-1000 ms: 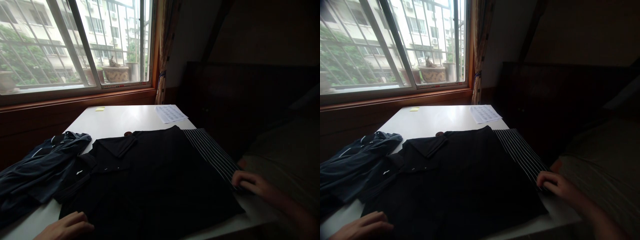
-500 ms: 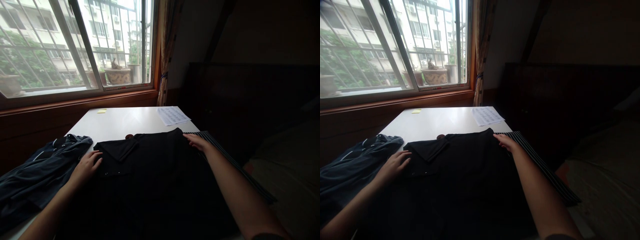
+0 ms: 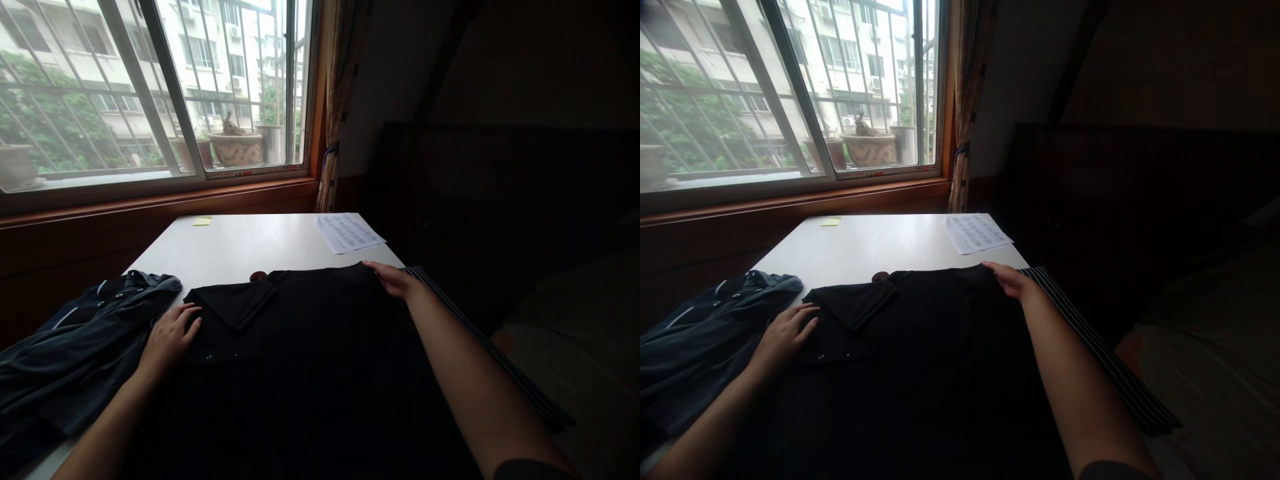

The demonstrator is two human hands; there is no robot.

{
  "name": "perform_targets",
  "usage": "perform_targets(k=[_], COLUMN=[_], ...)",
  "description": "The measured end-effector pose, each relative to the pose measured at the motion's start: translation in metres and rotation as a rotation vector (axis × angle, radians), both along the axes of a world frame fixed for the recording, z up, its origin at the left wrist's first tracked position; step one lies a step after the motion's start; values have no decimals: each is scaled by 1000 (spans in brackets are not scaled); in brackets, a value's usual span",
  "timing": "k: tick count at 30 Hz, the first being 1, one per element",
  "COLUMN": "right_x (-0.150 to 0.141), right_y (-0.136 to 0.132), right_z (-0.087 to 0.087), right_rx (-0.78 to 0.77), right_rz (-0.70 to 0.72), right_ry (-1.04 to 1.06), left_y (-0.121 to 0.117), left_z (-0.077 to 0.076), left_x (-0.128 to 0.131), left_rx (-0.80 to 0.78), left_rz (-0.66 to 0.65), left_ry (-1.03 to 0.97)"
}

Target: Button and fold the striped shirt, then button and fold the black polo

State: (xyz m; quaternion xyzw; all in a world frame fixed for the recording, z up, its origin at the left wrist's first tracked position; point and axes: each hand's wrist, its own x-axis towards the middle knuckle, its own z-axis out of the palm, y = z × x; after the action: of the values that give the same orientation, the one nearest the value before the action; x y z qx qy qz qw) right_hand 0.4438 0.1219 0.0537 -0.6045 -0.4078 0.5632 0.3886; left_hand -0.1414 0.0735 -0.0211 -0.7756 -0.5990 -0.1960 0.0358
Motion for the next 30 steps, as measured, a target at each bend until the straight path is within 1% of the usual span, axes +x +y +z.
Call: perform_targets(k=[4, 8, 12, 16, 19, 21, 24, 26, 28, 30], right_x=[15, 38, 50, 50, 48, 47, 48, 49, 51, 53], right_y=[5, 14, 22, 28, 32, 36, 45, 51, 57, 62], right_z=[-1, -6, -20, -35, -40, -41, -41, -43, -45, -48], right_rx=[98, 141, 163, 203, 224, 231, 244, 256, 271, 290], right_rz=[-130, -246, -305, -324, -316, -309, -309, -315, -324, -331], right_ry=[-32, -155, -337, -467, -515, -535, -560, -578, -601, -626], left_y=[1, 2, 4, 11, 24, 36, 57, 74, 91, 108], left_z=[-1, -3, -9, -12, -2, 10, 31, 42, 46, 44], left_x=[-1, 0, -1, -6, -7, -2, 12, 22, 30, 33], left_rx=[-10, -29, -38, -67, -131, -148, -139, -123, -117, -159], left_rz=[-15, 1, 27, 19, 63, 81, 61, 84, 116, 95], left_ry=[9, 55, 137, 189, 127, 84, 73, 65, 50, 44])
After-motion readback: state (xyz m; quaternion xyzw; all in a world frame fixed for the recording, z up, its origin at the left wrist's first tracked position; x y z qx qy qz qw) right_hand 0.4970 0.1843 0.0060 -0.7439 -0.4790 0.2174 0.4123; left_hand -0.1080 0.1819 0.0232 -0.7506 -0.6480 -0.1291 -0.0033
